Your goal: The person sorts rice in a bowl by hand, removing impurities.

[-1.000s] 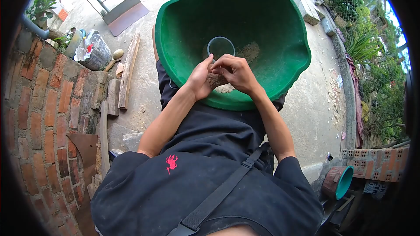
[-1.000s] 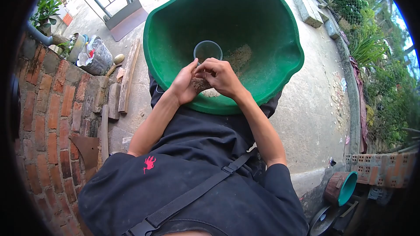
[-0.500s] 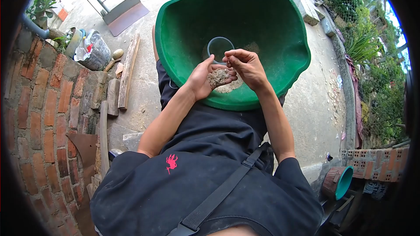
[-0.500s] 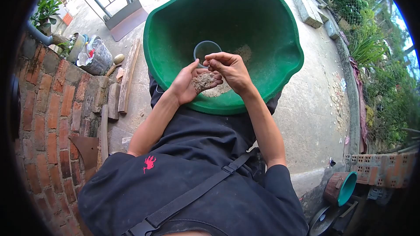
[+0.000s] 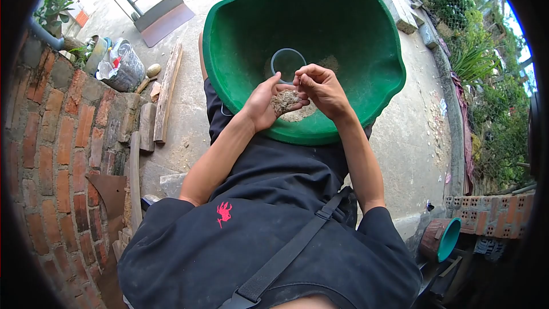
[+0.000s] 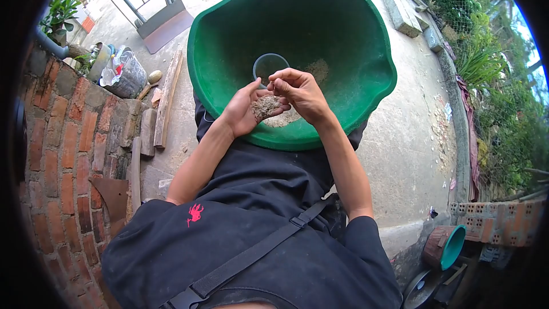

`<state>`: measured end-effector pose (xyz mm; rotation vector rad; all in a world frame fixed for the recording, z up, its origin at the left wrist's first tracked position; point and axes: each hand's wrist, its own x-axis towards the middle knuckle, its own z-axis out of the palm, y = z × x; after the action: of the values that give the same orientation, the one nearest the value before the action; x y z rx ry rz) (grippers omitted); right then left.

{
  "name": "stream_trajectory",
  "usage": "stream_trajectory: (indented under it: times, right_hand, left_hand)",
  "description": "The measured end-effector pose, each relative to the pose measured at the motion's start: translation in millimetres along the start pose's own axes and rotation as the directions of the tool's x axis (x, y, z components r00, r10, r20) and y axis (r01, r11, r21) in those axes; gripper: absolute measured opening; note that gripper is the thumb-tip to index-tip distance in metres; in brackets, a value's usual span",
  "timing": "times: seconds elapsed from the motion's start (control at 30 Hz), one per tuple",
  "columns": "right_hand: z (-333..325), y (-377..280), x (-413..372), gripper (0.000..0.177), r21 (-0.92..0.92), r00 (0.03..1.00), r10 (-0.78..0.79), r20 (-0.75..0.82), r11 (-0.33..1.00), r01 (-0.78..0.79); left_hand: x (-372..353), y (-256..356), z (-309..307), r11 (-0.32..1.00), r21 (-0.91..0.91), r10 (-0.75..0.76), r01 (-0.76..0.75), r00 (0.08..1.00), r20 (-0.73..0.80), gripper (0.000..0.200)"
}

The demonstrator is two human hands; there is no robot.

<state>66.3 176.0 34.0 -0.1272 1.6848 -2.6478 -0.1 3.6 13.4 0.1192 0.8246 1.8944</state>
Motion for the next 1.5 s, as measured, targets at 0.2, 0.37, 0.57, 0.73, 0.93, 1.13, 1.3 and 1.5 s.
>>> stream_trajectory:
  times: [0.2,0.37,0.57,0.73,0.93,1.13,1.3,1.5]
  right_hand:
    - [-0.4,2.7,0.2,0.018,-0.057,0.999,0.011,0.036,0.998,-0.009]
    - [16.4,-7.7,-3.8,0.018,-0.266,0.999,0.016,-0.041,0.964,-0.026]
    - [26.4,-10.3,-5.6,0.019,-0.268,0.996,0.036,-0.077,0.962,-0.056]
    - [26.9,-2.6,6.4,0.013,-0.544,0.94,-0.332,-0.076,0.804,0.24]
    - [26.7,7.2,19.6,0.019,-0.938,0.728,-0.647,0.229,0.053,0.343]
    - [20.1,5.9,7.3,0.013,-0.936,0.791,-0.584,0.186,0.14,0.323]
    - [26.6,0.5,-4.6,0.018,-0.909,0.85,-0.438,0.291,0.151,0.389]
    - [25.9,2.8,-3.7,0.023,-0.886,0.858,-0.356,0.371,0.142,0.442]
  left_hand:
    - [-0.3,0.2,1.0,1.0,-0.015,0.001,-0.001,1.0,0.002,0.064]
    - [-0.9,-0.2,-0.2,1.0,0.007,0.014,-0.014,1.0,0.0,0.06]
    - [-2.2,0.5,-0.6,1.0,-0.01,0.017,-0.017,1.0,-0.001,0.058]
    - [-4.2,1.8,2.1,1.0,0.011,0.004,-0.004,1.0,0.01,0.058]
    - [-4.4,-0.7,2.9,1.0,0.01,0.009,-0.008,0.998,-0.058,0.056]
    - [-6.3,1.3,5.8,1.0,0.001,0.018,-0.018,0.995,-0.097,0.046]
    - [-7.0,1.2,6.0,1.0,-0.025,0.012,-0.014,0.996,-0.084,0.045]
    - [-11.0,2.6,9.5,0.999,0.03,0.035,-0.031,0.989,-0.142,0.044]
